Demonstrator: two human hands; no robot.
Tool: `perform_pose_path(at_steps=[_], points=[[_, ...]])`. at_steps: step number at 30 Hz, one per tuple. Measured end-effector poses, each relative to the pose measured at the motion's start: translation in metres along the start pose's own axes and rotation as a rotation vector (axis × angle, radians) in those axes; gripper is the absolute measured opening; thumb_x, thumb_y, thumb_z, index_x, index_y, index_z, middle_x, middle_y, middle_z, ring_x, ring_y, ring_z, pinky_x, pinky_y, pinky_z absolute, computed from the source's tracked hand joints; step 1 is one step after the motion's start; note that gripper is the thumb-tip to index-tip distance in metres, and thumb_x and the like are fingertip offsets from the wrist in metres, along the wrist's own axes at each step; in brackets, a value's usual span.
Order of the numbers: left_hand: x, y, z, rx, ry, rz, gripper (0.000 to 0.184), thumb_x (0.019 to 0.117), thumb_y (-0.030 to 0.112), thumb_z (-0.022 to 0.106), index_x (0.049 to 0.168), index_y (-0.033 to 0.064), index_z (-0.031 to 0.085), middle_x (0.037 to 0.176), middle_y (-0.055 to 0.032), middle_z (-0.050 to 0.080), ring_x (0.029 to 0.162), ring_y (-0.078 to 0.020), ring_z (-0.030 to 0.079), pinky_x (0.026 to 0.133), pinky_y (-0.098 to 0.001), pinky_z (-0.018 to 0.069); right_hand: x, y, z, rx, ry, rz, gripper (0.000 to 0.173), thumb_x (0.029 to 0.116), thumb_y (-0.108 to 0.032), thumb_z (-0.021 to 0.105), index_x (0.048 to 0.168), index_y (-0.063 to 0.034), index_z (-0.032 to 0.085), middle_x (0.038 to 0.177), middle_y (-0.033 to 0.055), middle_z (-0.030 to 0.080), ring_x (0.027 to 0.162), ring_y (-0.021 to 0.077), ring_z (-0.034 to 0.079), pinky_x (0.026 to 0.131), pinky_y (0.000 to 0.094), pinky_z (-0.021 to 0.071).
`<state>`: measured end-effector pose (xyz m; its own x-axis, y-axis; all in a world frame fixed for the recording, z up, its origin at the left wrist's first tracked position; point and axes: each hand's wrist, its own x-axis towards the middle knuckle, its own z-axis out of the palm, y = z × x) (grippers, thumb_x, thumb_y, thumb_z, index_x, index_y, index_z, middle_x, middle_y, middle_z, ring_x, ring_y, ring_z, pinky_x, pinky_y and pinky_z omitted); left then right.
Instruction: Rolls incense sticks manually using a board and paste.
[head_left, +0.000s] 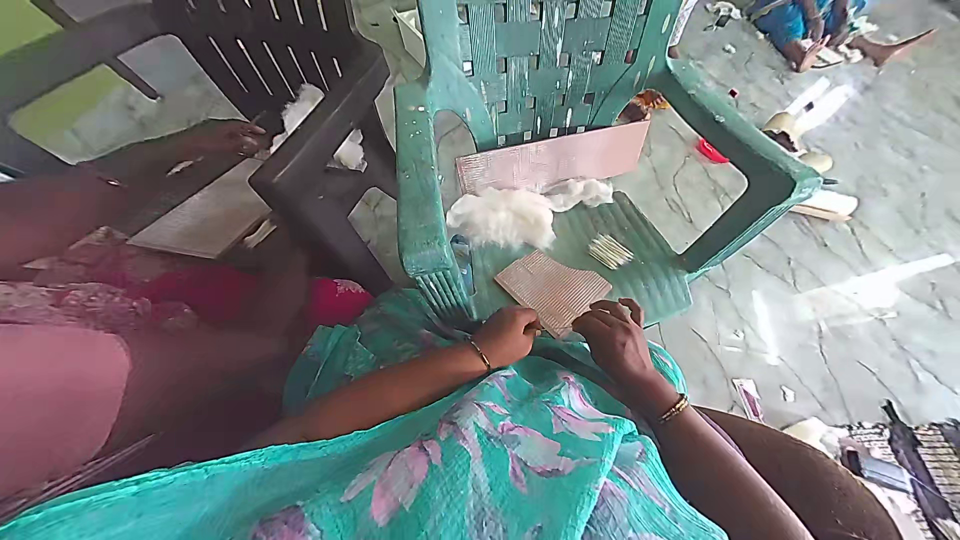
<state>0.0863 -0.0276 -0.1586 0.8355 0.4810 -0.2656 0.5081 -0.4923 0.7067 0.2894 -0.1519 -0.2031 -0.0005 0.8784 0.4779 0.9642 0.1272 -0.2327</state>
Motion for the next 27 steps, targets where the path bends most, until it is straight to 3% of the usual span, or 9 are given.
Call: perform_pose_path(at_steps=[3, 5, 10, 13, 20, 27], points=[[0.002, -0.001, -0.003, -0.005, 0.039, 0.011, 0.028, 0.1057, 0.012, 0.051, 0.113, -0.0069, 0.069, 0.114, -0.022, 0.069, 0.11, -0.0306, 0.066, 0.102, -0.0448, 0.0494, 0.001, 0.009, -0.008, -0.015, 0.046, 0.047, 0.019, 0.0937, -0.007, 0.062, 0.084, -0.0136, 0.077, 0.09, 0.0016, 0.078, 0.105, 0.0292, 0.071, 0.101, 0.0627, 0.042], [0.003, -0.002, -0.007, -0.012, 0.073, -0.015, 0.028, 0.1058, 0.012, 0.051, 0.115, -0.0069, 0.069, 0.116, -0.0221, 0.069, 0.114, -0.0304, 0.066, 0.104, -0.044, 0.0488, 0.006, 0.021, -0.014, -0.015, 0.064, 0.131, 0.017, 0.0926, -0.006, 0.063, 0.085, -0.0093, 0.078, 0.091, 0.007, 0.078, 0.105, 0.0344, 0.071, 0.1, 0.0652, 0.0423], [0.007, -0.011, -0.011, -0.066, 0.097, -0.087, 0.028, 0.1064, 0.013, 0.05, 0.115, -0.0073, 0.067, 0.117, -0.0222, 0.067, 0.113, -0.0299, 0.064, 0.103, -0.0432, 0.0483, 0.048, 0.052, -0.026, 0.008, -0.085, 0.563, 0.021, 0.1011, -0.016, 0.061, 0.108, -0.0019, 0.076, 0.112, 0.0224, 0.072, 0.119, 0.045, 0.061, 0.106, 0.0675, 0.0372], [0.01, -0.014, -0.008, -0.058, 0.064, -0.052, 0.029, 0.1061, 0.015, 0.051, 0.116, -0.0074, 0.067, 0.115, -0.0227, 0.068, 0.111, -0.0306, 0.065, 0.102, -0.0427, 0.0486, 0.079, 0.073, -0.009, -0.068, -0.104, 0.711, 0.026, 0.1028, -0.022, 0.058, 0.11, -0.0047, 0.076, 0.117, 0.0215, 0.071, 0.123, 0.0442, 0.058, 0.107, 0.0672, 0.0351], [0.011, -0.019, -0.014, -0.106, 0.027, -0.094, 0.029, 0.1069, 0.015, 0.051, 0.118, -0.006, 0.066, 0.118, -0.0214, 0.067, 0.112, -0.0287, 0.064, 0.103, -0.041, 0.0481, 0.1, 0.098, 0.023, -0.105, -0.138, 0.715, 0.026, 0.1036, -0.024, 0.058, 0.112, -0.0066, 0.076, 0.12, 0.022, 0.068, 0.125, 0.0453, 0.055, 0.106, 0.0689, 0.0342], [0.017, -0.028, -0.014, -0.149, 0.049, -0.075, 0.029, 0.106, 0.016, 0.052, 0.116, -0.0057, 0.067, 0.112, -0.0204, 0.068, 0.106, -0.0269, 0.064, 0.099, -0.0398, 0.0489, 0.079, 0.104, 0.003, -0.032, -0.006, 0.901, 0.033, 0.1069, -0.024, 0.051, 0.122, -0.0035, 0.072, 0.128, 0.0264, 0.066, 0.13, 0.048, 0.052, 0.108, 0.0691, 0.0336]])
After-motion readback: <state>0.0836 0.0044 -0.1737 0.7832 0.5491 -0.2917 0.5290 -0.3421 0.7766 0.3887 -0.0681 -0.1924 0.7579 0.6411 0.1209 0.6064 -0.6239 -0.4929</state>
